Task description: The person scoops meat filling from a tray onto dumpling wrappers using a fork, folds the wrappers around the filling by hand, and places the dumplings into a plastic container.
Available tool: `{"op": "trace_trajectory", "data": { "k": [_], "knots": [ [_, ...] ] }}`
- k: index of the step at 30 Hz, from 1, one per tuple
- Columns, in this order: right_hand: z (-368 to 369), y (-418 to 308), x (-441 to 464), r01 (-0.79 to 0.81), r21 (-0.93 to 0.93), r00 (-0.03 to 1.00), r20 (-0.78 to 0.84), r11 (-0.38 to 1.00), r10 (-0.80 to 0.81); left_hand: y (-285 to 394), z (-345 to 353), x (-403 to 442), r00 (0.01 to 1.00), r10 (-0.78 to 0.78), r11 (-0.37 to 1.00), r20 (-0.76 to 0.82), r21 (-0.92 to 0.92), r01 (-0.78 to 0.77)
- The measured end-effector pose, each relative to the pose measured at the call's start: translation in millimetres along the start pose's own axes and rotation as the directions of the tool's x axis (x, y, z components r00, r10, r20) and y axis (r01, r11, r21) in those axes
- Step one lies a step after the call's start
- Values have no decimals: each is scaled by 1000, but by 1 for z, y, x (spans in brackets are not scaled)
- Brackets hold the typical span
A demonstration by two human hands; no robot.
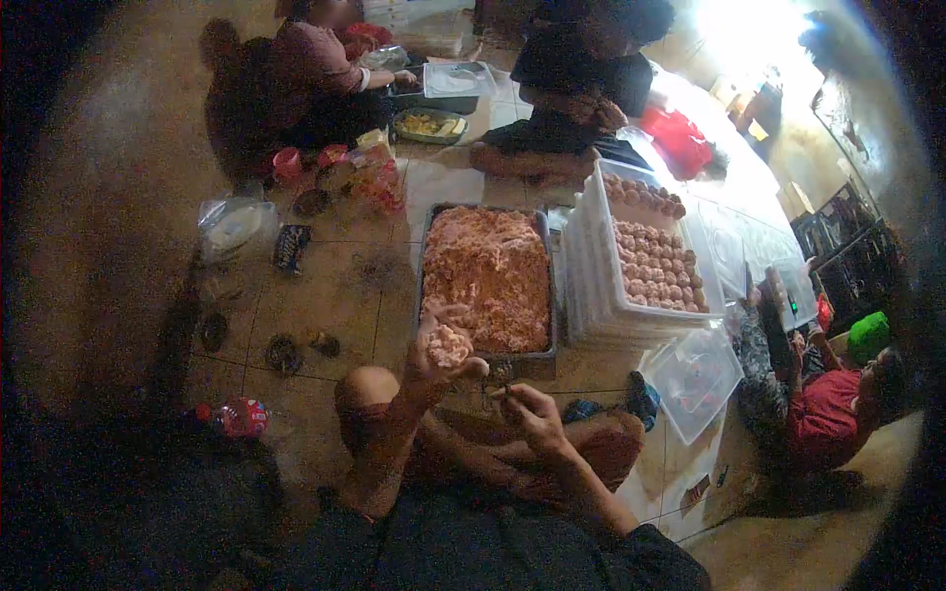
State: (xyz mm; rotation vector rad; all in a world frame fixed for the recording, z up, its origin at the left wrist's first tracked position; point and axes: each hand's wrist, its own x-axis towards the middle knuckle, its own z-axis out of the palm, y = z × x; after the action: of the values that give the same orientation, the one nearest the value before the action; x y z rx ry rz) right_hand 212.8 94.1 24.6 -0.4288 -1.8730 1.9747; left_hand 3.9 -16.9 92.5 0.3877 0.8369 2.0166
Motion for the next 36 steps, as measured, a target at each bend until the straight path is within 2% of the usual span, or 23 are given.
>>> {"op": "trace_trajectory", "data": {
  "k": [1,3,6,10,12,14,16,17,18,20,21,22,23,24,25,26,28,29,30,32,33,35,36],
  "knots": [
    [7,0,1,-31,-1,999,-23,1000,31,-9,-10,5,989,101,973,108,197,-121],
    [14,-15,1,-125,132,992,2,983,126,-20,-24,5,955,181,892,236,370,-261],
    [17,-36,2,-68,33,997,35,997,67,-12,-13,-6,969,97,959,229,238,-152],
    [28,-25,6,71,-153,997,17,986,-69,-28,-3,-10,985,79,907,156,398,-136],
    [27,-38,14,268,-444,957,17,855,-291,-31,1,-12,987,85,885,135,446,-137],
    [21,-48,12,216,-430,972,6,877,-237,-18,-1,-12,990,46,855,134,508,-108],
    [10,-38,5,43,-251,985,-152,967,-83,-29,-37,-7,991,13,821,132,564,-86],
    [7,-47,3,42,-141,993,-104,989,-57,-55,-86,9,937,-63,982,344,-145,119],
    [8,-45,1,39,-138,993,-101,990,-53,-36,-63,1,938,-45,986,344,-138,97],
    [9,-36,-5,-39,20,999,-27,999,39,4,-12,-14,939,-8,991,344,-122,54],
    [7,-20,-5,25,-4,1000,15,1000,-25,-4,-19,-12,965,82,930,251,329,-164],
    [13,-20,-1,31,-8,999,13,999,-31,-9,-21,-9,973,170,637,154,736,-228],
    [25,-17,3,130,-93,991,8,987,-130,-19,-20,-9,969,223,565,106,796,-217],
    [31,-18,4,222,-178,975,10,959,-224,-26,-12,-9,972,219,667,86,714,-214],
    [31,-22,4,218,-183,975,6,959,-220,-33,-5,-10,975,210,750,72,627,-208],
    [29,-25,5,218,-288,974,5,933,-227,-39,0,-11,977,204,813,61,546,-203],
    [30,-42,14,224,-477,969,18,850,-245,-38,4,-10,977,206,873,53,441,-208],
    [22,-55,13,173,-557,983,50,813,-175,-32,1,-8,975,218,892,52,394,-220],
    [19,-67,11,175,-553,983,55,814,-174,-25,-3,-7,966,252,851,64,461,-252],
    [17,-90,7,-28,-419,966,-244,908,-83,-9,-26,-4,918,370,423,144,853,-305],
    [14,-103,7,-29,-420,968,-237,907,-79,-10,-46,-2,974,176,626,139,748,-220],
    [12,-125,6,55,-499,973,-170,865,-159,18,-7,-17,992,-10,675,123,733,-84],
    [13,-133,6,52,-501,973,-170,864,-157,9,-16,-13,992,-11,678,122,731,-82]
  ]
}}
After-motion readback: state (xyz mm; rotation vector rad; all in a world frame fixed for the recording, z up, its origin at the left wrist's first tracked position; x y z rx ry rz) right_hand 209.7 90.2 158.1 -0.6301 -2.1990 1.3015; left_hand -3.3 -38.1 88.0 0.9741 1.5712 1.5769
